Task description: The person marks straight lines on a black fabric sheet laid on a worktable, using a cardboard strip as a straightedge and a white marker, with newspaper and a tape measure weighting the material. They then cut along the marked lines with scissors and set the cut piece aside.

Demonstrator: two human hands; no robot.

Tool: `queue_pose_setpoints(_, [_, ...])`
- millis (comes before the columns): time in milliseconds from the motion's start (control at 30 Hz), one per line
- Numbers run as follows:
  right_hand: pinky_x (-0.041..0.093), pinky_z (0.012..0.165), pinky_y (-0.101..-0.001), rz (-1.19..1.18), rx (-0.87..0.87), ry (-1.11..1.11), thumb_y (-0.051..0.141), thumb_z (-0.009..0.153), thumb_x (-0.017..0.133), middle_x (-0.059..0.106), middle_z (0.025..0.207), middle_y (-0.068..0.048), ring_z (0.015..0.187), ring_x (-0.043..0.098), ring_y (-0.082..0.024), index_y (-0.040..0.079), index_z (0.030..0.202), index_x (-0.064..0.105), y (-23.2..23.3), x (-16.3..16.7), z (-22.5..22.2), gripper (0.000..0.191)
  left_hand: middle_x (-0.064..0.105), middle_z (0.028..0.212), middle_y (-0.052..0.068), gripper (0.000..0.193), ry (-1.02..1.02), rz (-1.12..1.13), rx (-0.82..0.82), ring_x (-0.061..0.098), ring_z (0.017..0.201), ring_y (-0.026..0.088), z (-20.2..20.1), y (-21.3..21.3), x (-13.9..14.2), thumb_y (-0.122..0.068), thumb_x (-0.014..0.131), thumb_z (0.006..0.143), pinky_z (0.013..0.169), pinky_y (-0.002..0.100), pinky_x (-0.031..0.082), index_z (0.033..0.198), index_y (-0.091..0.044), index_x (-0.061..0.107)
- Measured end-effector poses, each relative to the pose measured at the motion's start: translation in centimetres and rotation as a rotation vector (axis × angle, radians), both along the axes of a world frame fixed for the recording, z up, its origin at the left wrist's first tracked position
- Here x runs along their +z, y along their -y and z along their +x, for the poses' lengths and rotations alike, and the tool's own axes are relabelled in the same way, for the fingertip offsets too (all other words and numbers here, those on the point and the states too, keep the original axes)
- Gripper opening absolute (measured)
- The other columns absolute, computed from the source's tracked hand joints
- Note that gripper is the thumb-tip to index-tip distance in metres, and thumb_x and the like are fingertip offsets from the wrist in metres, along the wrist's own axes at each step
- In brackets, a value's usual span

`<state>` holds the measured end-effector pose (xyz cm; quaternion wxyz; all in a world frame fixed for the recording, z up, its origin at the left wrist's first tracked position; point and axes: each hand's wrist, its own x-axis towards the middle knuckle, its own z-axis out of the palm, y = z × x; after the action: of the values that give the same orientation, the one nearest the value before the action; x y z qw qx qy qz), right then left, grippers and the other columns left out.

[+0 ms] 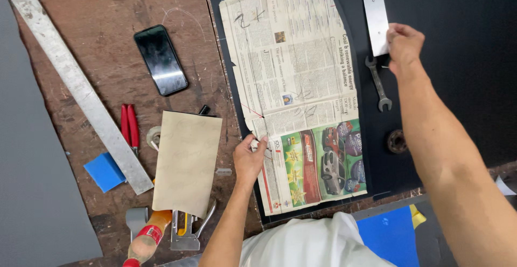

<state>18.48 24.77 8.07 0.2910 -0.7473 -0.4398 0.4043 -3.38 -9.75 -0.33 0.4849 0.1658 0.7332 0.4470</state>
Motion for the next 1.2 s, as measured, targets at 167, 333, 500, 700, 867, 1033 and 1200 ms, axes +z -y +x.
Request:
queue_pose_setpoints(167, [0.055,0.094,-0.0355,0.550,0.464,0.444,-0.002,0.090,0.074,0.072,0.121,-0.013,0.110,0.069,-0.024,0.001,0.124,0.071,2.2,-0.5,2.1,0.035,0.076,0.088,0.005,0.021,0.109,0.046,-0.015,0.062,0.074,0.006,0.2,0.2,-0.1,-0.016,0.074,0.093,0.066,0.023,0.049,0.105,0.001,0.075])
queue_pose_setpoints(333, [0.044,0.112,-0.0416,0.372,1.055,0.214,0.026,0.086,0.082,0.062,0.142,-0.015,0.133,0.056,-0.030,0.009,0.135,0.064,12.1,-1.9,0.3,0.054,0.078,0.102,0.002,0.025,0.233,0.125,-0.016,0.069,0.088,0.006,1.0,0.2,1.2,-0.011,0.070,0.090,0.078,0.023,0.054,0.113,-0.002,0.071])
queue_pose_setpoints(500, [0.035,0.114,-0.0458,0.482,1.296,0.221,0.020,0.087,0.076,0.057,0.146,-0.015,0.139,0.048,-0.033,0.008,0.142,0.057,18.4,-2.4,-0.9,0.059,0.076,0.100,0.004,0.025,0.117,0.163,-0.061,0.066,0.085,0.008,2.0,1.2,3.7,-0.009,0.069,0.092,0.076,0.024,0.053,0.115,0.000,0.070])
queue_pose_setpoints(700, [0.038,0.111,-0.0458,0.596,1.297,0.205,0.016,0.085,0.077,0.069,0.128,-0.009,0.134,0.055,-0.030,0.006,0.110,0.072,18.6,-1.3,-1.2,0.028,0.076,0.100,0.007,0.030,-0.166,0.262,-0.214,0.064,0.086,0.009,3.0,4.4,7.7,-0.009,0.073,0.090,0.078,0.025,0.053,0.120,-0.002,0.071])
queue_pose_setpoints(867, [0.051,0.096,-0.0386,0.534,1.255,0.035,0.012,0.091,0.075,0.074,0.111,-0.010,0.108,0.068,-0.027,0.002,0.110,0.073,19.6,3.4,0.5,0.022,0.064,0.130,0.014,0.040,-0.390,0.495,-0.143,0.062,0.110,0.018,1.9,6.4,10.6,-0.007,0.071,0.094,0.093,0.030,0.053,0.132,-0.001,0.062])
queue_pose_setpoints(1033, [0.054,0.074,-0.0270,0.521,0.905,-0.024,0.009,0.099,0.073,0.074,0.102,-0.006,0.088,0.068,-0.011,0.001,0.115,0.072,21.0,11.8,6.6,0.018,0.053,0.144,0.017,0.060,-0.271,0.448,0.215,0.062,0.127,0.024,0.1,7.7,10.8,-0.012,0.071,0.096,0.106,0.035,0.052,0.147,-0.004,0.041])
queue_pose_setpoints(1200, [0.058,0.082,-0.0254,0.680,0.572,0.066,0.004,0.120,0.070,0.072,0.112,-0.013,0.096,0.070,-0.012,-0.007,0.128,0.056,21.9,20.2,18.6,0.020,0.061,0.138,0.018,0.048,-0.330,0.425,0.184,0.063,0.125,0.025,3.0,8.1,8.7,-0.011,0.070,0.097,0.103,0.035,0.053,0.141,-0.001,0.051])
